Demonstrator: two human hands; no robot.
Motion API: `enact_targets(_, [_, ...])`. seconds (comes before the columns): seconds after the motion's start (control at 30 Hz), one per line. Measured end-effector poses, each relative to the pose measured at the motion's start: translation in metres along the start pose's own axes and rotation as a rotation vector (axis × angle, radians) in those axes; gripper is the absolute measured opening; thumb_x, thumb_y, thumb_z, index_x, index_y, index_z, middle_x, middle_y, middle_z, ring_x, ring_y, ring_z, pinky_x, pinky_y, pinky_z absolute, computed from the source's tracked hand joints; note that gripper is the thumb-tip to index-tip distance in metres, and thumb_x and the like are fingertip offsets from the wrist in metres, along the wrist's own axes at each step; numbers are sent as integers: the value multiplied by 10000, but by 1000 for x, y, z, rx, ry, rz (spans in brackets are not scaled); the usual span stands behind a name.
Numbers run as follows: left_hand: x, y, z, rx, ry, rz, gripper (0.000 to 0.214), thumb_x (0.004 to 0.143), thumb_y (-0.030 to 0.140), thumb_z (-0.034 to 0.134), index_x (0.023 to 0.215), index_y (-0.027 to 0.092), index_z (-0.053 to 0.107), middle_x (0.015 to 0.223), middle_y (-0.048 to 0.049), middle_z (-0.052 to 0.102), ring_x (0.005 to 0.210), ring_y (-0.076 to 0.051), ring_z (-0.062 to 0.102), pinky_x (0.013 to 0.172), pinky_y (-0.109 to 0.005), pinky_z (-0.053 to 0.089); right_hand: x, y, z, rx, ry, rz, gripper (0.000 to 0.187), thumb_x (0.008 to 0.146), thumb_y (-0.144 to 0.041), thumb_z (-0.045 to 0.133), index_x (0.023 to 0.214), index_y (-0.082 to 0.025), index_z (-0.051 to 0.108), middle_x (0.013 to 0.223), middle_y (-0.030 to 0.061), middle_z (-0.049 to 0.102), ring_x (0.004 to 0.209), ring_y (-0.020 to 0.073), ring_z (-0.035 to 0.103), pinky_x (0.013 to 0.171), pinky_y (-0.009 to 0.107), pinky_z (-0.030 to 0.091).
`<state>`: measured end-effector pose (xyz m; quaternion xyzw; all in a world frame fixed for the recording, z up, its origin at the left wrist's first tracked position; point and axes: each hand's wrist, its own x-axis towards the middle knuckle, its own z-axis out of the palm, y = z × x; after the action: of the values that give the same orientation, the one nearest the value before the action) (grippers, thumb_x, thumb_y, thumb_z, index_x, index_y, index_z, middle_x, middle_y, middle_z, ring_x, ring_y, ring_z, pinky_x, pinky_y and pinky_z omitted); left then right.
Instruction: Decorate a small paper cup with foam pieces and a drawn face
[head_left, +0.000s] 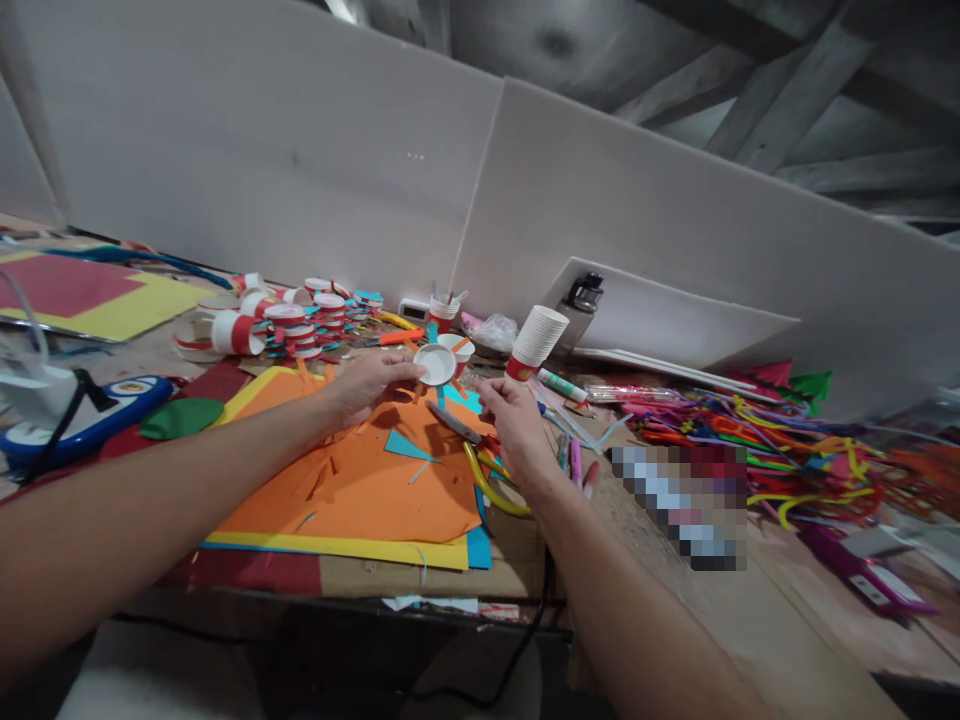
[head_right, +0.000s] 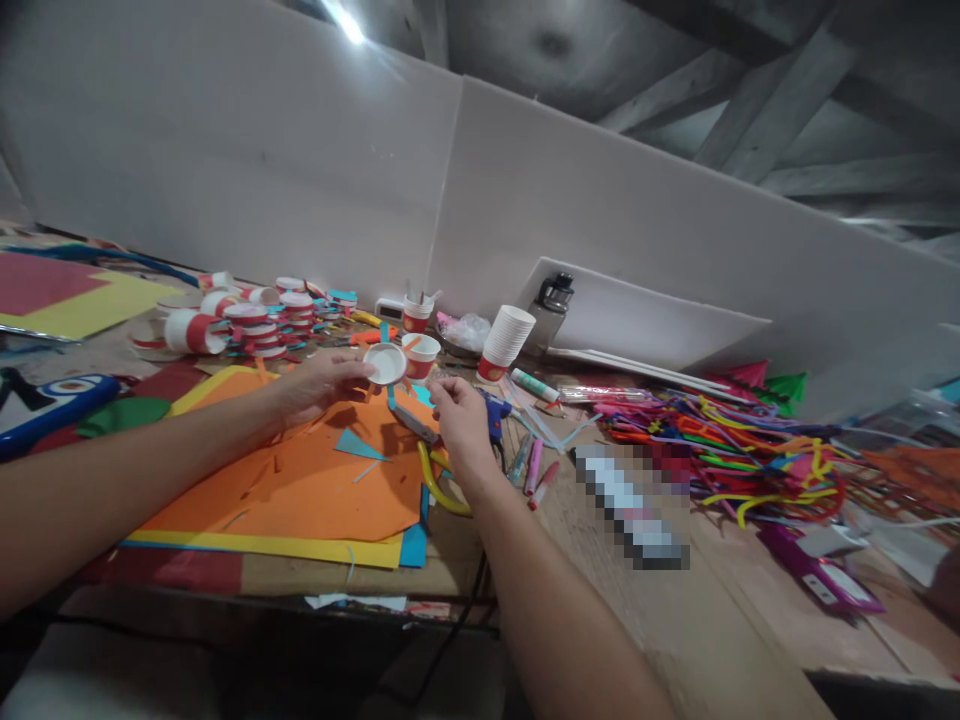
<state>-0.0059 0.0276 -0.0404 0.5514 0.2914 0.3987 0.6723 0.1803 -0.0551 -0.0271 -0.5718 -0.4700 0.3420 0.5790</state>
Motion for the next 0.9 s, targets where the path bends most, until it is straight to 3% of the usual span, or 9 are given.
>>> enact_targets(0.13, [-2, 2, 1, -93, 46, 0, 227, 642, 284, 769, 755, 127, 649, 724, -39, 655, 667, -123, 597, 606, -239, 437, 2, 3, -3, 19, 3, -35, 288, 707, -469, 627, 644, -202, 540, 567, -44, 451, 526, 101, 387, 548, 268, 336])
enact_targets(0.27, [-3, 7, -1, -260, 136, -9, 216, 646, 233, 722, 825, 125, 665, 731, -37, 656, 655, -119, 587, 571, -232, 434, 8, 7, -8, 99, 67, -125, 401, 783, -517, 557, 564, -228, 386, 525, -60, 326, 490, 102, 319, 518, 275, 314])
enact_targets(0.4, [0, 8, -6, -320, 177, 13, 199, 646, 213, 695, 818, 122, 652, 675, -24, 636, 628, -119, 568, 543, -234, 418, 10, 3, -13, 107, 132, -179, 489, 805, -574, 544, 517, -232, 346, 495, -54, 319, 479, 103, 301, 515, 288, 297])
enact_targets(0.47, [2, 8, -7, -326, 205, 25, 210, 631, 196, 689, 823, 124, 646, 677, -19, 639, 623, -115, 565, 537, -231, 406, 5, -3, -13, 72, 27, -194, 519, 802, -601, 547, 482, -224, 389, 474, -41, 359, 485, 107, 338, 541, 295, 319])
enact_targets(0.57, [4, 7, -8, -324, 208, 31, 211, 615, 192, 683, 810, 125, 639, 671, -16, 639, 618, -113, 565, 553, -231, 405, -10, -14, -7, -26, -314, -208, 442, 764, -536, 642, 500, -196, 544, 549, -4, 516, 566, 122, 462, 614, 294, 375])
enact_targets(0.63, [4, 6, -9, -301, 201, 42, 198, 610, 206, 684, 785, 127, 634, 656, -13, 631, 613, -112, 562, 567, -233, 405, -20, -19, -2, -66, -535, -217, 235, 700, -433, 738, 703, -203, 693, 761, 17, 635, 697, 140, 539, 677, 288, 418])
enact_targets(0.7, [4, 6, -8, -253, 184, 78, 193, 610, 228, 694, 764, 131, 629, 666, -14, 631, 618, -112, 564, 583, -236, 407, -25, -20, 1, -114, -646, -231, 352, 642, -354, 795, 970, -252, 721, 980, 25, 656, 817, 151, 561, 726, 284, 447])
enact_targets(0.77, [4, 5, -7, -174, 178, 123, 204, 603, 241, 713, 750, 131, 625, 698, -16, 635, 631, -111, 566, 601, -238, 407, -25, -18, 4, -172, -597, -237, 501, 635, -327, 799, 1118, -275, 676, 1053, 28, 644, 840, 143, 556, 741, 278, 459])
enact_targets(0.9, [3, 2, -5, -12, 141, 208, 220, 617, 277, 739, 738, 135, 622, 734, -11, 624, 653, -111, 558, 630, -244, 412, -15, -11, 5, -176, -238, -153, 356, 749, -401, 675, 1045, -203, 664, 944, 31, 648, 771, 128, 546, 689, 262, 446])
